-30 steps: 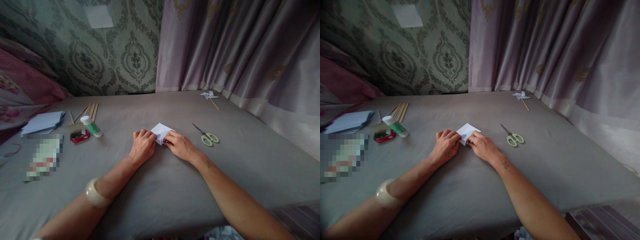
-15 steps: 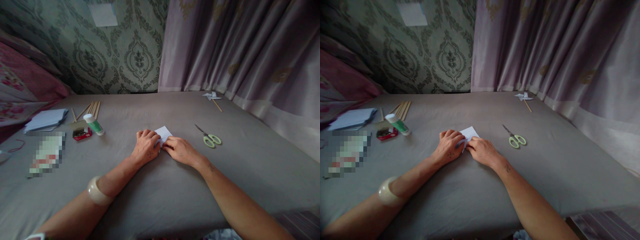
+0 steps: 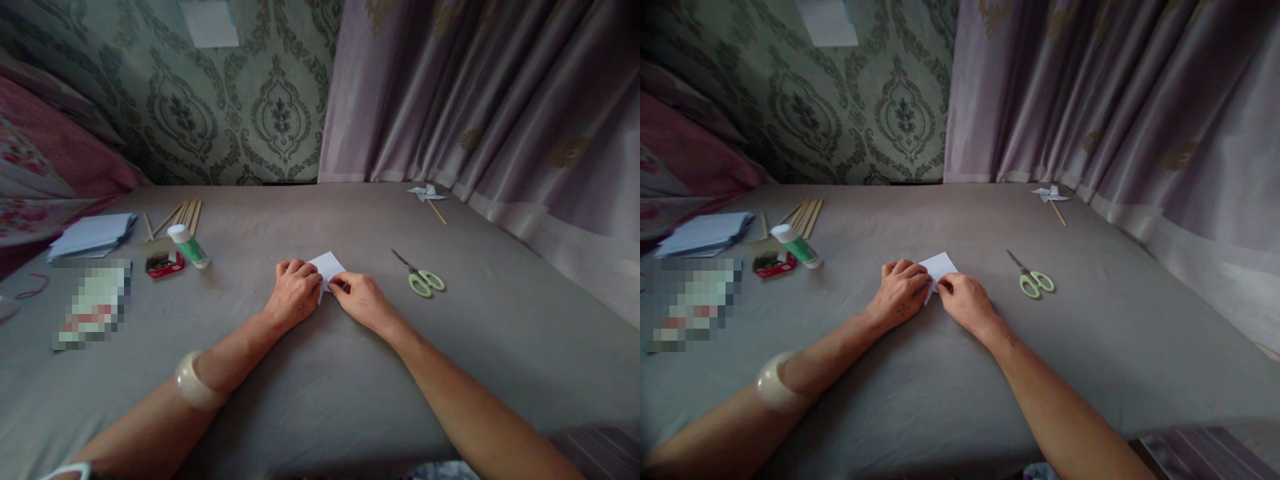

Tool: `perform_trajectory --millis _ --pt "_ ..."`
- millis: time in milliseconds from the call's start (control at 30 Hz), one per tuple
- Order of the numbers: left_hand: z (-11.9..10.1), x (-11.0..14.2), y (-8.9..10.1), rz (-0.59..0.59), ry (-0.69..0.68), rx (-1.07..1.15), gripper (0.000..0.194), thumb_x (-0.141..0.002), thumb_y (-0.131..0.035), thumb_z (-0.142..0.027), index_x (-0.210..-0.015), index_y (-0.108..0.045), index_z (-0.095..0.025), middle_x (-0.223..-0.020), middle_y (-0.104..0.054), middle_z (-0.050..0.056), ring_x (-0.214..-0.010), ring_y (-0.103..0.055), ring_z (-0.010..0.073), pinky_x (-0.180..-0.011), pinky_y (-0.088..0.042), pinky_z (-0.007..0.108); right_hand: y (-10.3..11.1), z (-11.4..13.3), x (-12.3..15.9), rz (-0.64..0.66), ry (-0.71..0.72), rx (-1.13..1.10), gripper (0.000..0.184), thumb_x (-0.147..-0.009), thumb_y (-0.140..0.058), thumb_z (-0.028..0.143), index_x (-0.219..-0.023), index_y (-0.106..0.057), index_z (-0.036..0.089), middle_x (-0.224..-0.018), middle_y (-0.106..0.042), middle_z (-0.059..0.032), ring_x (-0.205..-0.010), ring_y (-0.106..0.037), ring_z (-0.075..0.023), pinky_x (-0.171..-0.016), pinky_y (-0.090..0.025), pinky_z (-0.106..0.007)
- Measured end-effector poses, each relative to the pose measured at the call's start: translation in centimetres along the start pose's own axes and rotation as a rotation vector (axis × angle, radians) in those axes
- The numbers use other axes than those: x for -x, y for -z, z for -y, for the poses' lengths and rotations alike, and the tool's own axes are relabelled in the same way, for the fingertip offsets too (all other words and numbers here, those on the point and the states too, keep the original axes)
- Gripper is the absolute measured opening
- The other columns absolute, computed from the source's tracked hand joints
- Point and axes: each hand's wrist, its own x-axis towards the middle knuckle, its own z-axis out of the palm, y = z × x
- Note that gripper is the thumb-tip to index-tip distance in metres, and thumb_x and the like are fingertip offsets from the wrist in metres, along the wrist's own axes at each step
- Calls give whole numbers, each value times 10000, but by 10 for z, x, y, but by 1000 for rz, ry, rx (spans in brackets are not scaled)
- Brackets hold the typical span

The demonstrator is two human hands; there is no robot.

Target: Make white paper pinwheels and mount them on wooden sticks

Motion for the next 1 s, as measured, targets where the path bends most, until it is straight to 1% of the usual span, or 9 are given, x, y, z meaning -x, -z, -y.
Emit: perform_trajectory --millis 100,367,533,800,1000 --pt "1 0 -1 3 -3 -11 184 -848 -505 -216 -847 -688 -211 -935 -683 65 -920 -519 228 -856 -314 428 -3 -1 -1 -26 -32 -26 146 -816 -568 228 -836 -712 215 -828 -735 -45 -749 -661 -176 -700 -460 -265" --pt "-1 0 0 19 6 -14 194 -855 -493 -211 -831 -685 -200 -933 -687 64 -922 -519 231 -855 -310 426 -9 -4 -3 -71 -82 -30 114 -810 -593 240 -862 -686 199 -843 -730 -57 -743 -663 -176 -715 -474 -278" --pt "-1 0 1 26 9 -17 197 -857 -494 -213 -831 -688 -190 -937 -687 70 -926 -520 235 -852 -312 432 -9 -1 -5 -113 -110 -5 109 -793 -625 229 -883 -671 188 -835 -725 -64 -703 -655 -165 -700 -475 -271" --pt "0 1 -3 1 -4 -23 174 -837 -513 -205 -840 -687 -202 -929 -683 61 -915 -508 228 -837 -307 416 -11 -1 -8 -146 -147 18 116 -783 -636 216 -889 -654 173 -820 -718 -65 -703 -657 -173 -695 -477 -274" --pt "0 1 -3 9 3 -14 187 -841 -504 -202 -851 -691 -204 -929 -681 65 -915 -510 230 -835 -306 421 -13 -4 -9 -146 -162 -12 182 -768 -650 208 -944 -634 164 -816 -711 -66 -699 -663 -167 -685 -482 -265"
